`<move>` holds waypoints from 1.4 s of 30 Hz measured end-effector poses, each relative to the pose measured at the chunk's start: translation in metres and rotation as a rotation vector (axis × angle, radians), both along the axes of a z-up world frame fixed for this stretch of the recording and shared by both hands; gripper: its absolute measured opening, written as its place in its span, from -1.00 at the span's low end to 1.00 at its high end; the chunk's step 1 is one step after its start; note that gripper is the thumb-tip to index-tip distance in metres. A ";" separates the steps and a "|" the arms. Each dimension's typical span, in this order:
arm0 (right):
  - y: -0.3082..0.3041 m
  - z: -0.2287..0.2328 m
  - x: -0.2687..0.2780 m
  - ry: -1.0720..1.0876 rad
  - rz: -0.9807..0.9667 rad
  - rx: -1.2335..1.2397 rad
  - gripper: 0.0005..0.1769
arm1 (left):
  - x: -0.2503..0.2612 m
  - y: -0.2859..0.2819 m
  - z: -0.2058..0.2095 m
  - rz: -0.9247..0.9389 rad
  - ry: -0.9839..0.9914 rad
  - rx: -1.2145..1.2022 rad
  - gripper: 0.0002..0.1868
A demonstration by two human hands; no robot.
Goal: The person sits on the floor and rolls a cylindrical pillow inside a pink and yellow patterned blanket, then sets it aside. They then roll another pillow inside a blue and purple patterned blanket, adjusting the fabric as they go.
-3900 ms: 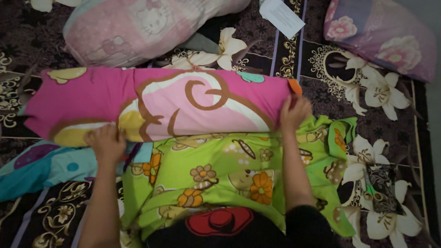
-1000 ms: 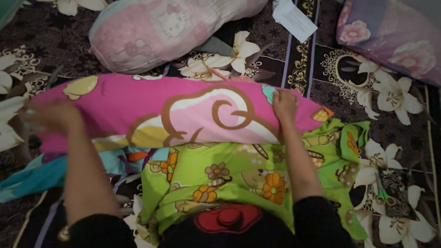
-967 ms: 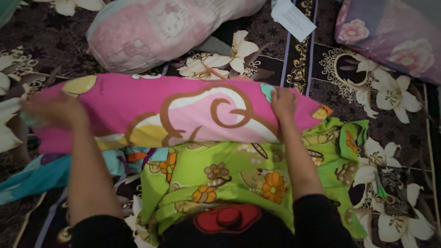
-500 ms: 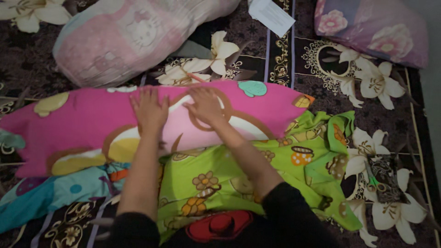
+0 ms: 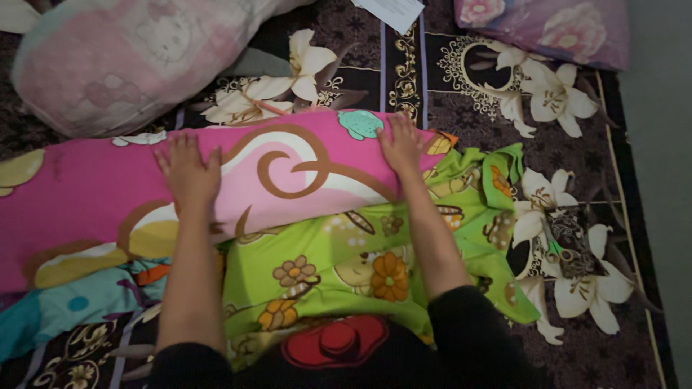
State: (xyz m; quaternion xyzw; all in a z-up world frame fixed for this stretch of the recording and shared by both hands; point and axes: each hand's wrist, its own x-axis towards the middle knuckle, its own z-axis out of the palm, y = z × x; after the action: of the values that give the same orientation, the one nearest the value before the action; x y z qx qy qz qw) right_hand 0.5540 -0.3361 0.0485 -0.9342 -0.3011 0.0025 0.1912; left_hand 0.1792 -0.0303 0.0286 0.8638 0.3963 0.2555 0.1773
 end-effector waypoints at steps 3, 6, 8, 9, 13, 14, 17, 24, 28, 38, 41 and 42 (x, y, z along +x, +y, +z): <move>-0.005 -0.002 0.000 0.004 0.016 0.010 -0.23 | -0.010 0.001 -0.007 -0.029 -0.070 0.022 -0.29; -0.003 -0.001 0.003 0.031 0.024 -0.002 -0.22 | -0.025 0.012 -0.014 -0.098 -0.266 -0.104 -0.40; 0.003 0.001 0.004 0.047 0.026 -0.025 -0.22 | -0.038 0.016 -0.018 -0.075 -0.417 -0.324 -0.46; 0.007 0.001 0.001 -0.068 0.036 -0.034 -0.25 | -0.054 0.015 -0.019 -0.020 -0.483 -0.468 -0.49; 0.042 0.012 -0.020 -0.279 0.199 0.065 -0.33 | -0.098 -0.003 -0.014 0.380 -0.695 -0.816 -0.57; 0.055 0.015 -0.032 -0.264 0.272 0.121 -0.35 | -0.106 -0.009 -0.012 0.457 -0.711 -0.838 -0.53; 0.101 0.026 -0.072 -0.231 0.470 0.191 -0.25 | -0.120 -0.031 -0.009 0.615 -0.753 -1.046 -0.35; 0.148 0.023 -0.132 -0.029 0.543 0.007 0.02 | -0.087 -0.039 -0.062 0.592 -0.786 -1.642 -0.10; 0.153 0.001 -0.132 -0.144 0.550 0.014 -0.38 | -0.053 -0.021 -0.092 0.359 -0.954 -1.258 -0.42; 0.083 0.075 -0.086 -0.395 0.446 0.569 -0.72 | 0.021 -0.041 0.050 0.098 -1.280 -0.902 -0.70; 0.033 0.135 -0.078 -0.473 0.301 0.637 -0.76 | 0.056 -0.066 0.114 -0.041 -1.301 -0.849 -0.73; 0.017 0.154 -0.076 -0.493 0.263 0.653 -0.74 | 0.066 -0.074 0.132 -0.092 -1.301 -0.852 -0.74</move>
State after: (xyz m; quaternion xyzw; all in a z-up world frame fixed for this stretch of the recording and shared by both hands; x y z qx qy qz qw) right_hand 0.4781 -0.3194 0.2024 -0.7509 -0.4394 -0.2921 0.3973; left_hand 0.2448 -0.1043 0.1606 0.4133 0.2405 0.5289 0.7011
